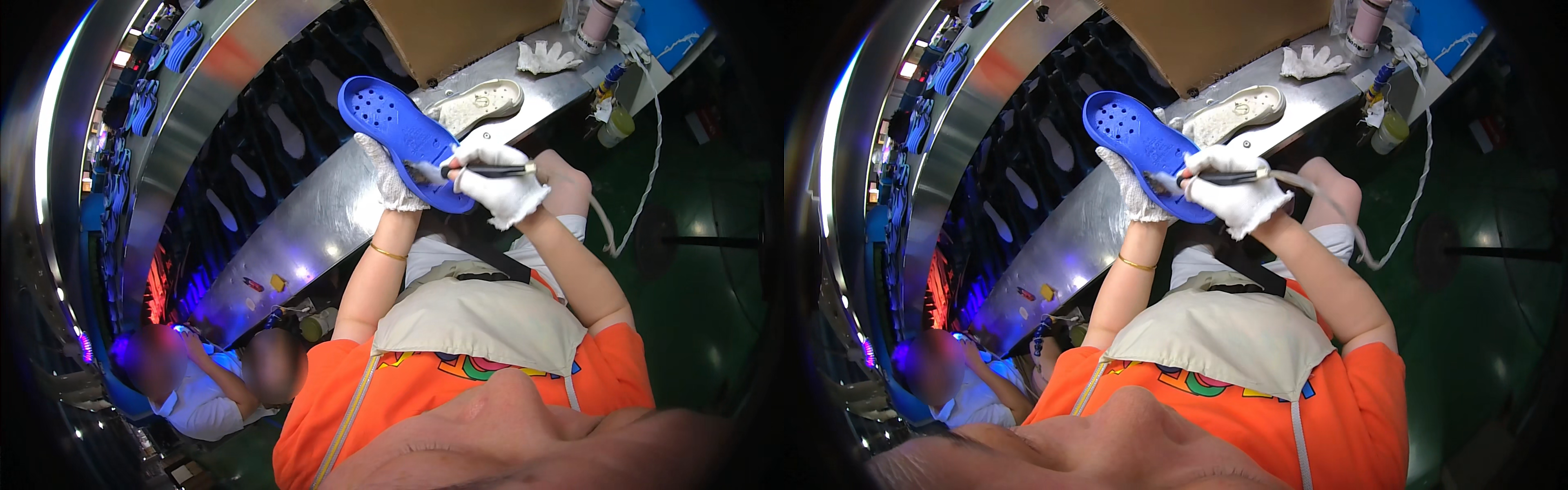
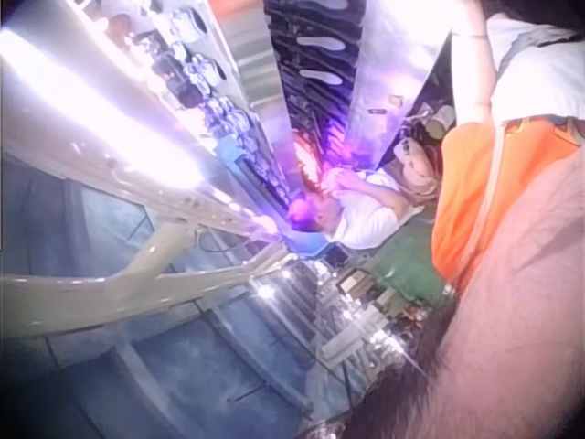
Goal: The person uses a handheld rotary tool to trim excess material from the edges and sole of a blue clog-style shoe. The person repeatedly picks up shoes from a nearby pile, trims them, and places them back down.
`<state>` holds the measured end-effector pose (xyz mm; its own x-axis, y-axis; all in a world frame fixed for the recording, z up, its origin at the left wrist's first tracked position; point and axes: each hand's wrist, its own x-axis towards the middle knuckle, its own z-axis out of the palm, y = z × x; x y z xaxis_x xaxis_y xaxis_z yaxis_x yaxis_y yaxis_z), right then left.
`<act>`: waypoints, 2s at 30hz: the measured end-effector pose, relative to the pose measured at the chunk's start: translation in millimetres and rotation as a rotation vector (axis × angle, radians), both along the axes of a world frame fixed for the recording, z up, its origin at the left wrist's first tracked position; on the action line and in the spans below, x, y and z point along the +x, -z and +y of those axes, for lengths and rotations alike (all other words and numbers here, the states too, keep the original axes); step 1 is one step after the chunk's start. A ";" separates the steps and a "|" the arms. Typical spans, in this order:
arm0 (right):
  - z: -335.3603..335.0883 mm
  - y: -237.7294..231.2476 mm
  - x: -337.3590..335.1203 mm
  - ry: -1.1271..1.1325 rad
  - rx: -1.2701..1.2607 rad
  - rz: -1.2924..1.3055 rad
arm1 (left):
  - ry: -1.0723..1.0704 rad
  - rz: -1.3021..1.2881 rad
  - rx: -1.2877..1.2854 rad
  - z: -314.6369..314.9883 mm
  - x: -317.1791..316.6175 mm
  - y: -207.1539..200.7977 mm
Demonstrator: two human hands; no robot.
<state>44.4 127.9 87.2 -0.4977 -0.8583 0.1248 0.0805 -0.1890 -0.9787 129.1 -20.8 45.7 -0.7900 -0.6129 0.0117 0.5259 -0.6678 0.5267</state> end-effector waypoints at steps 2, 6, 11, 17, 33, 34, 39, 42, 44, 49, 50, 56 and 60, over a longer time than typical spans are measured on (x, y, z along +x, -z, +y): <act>-3.3 5.1 -10.1 0.074 -0.062 0.005 | -0.042 -0.049 0.031 8.6 0.9 -1.1; -2.9 3.6 -21.6 0.171 -0.164 -0.004 | 0.131 0.109 0.158 33.3 6.9 -17.3; 4.2 -2.8 2.2 0.049 -0.124 -0.023 | -0.069 -0.175 -0.217 21.3 -3.7 9.0; 4.2 -4.4 3.9 0.172 -0.225 -0.007 | -0.029 -0.019 -0.076 25.8 4.6 -24.0; 7.6 2.7 -5.2 -0.207 -0.067 -0.184 | 0.419 0.413 0.115 2.6 9.9 -39.8; 4.0 2.9 -7.3 -0.177 -0.151 -0.201 | 0.325 0.345 0.120 4.0 7.2 -41.0; 2.0 -3.7 -11.3 -0.169 -0.143 0.149 | 0.290 0.094 0.030 -1.4 2.4 -52.2; 7.0 -7.2 -15.2 -0.383 -0.043 -0.111 | 0.421 0.086 0.073 -10.4 2.1 -51.0; 12.3 -7.6 -21.8 -0.481 0.103 -0.282 | 0.446 0.070 0.065 -5.0 1.8 -61.1; 13.1 -26.6 -28.1 -0.267 -0.028 0.051 | 0.397 -0.184 -0.088 -14.4 -5.2 -55.9; 7.1 -23.2 -26.3 -0.267 -0.110 0.098 | 0.365 -0.237 -0.085 -22.6 -8.9 -46.1; -4.7 -15.3 -36.8 -0.336 0.035 0.368 | 0.510 -0.354 -0.019 -20.8 -12.7 -66.1; 0.9 -19.0 -53.3 -0.443 0.177 0.343 | 0.500 -0.501 -0.166 -22.4 -10.8 -64.4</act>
<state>-8.9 128.8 106.2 -0.0433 -0.9978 0.0510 -0.2120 -0.0408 -0.9764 118.3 -43.2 110.0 -0.9102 -0.1990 -0.3633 -0.1520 -0.6554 0.7398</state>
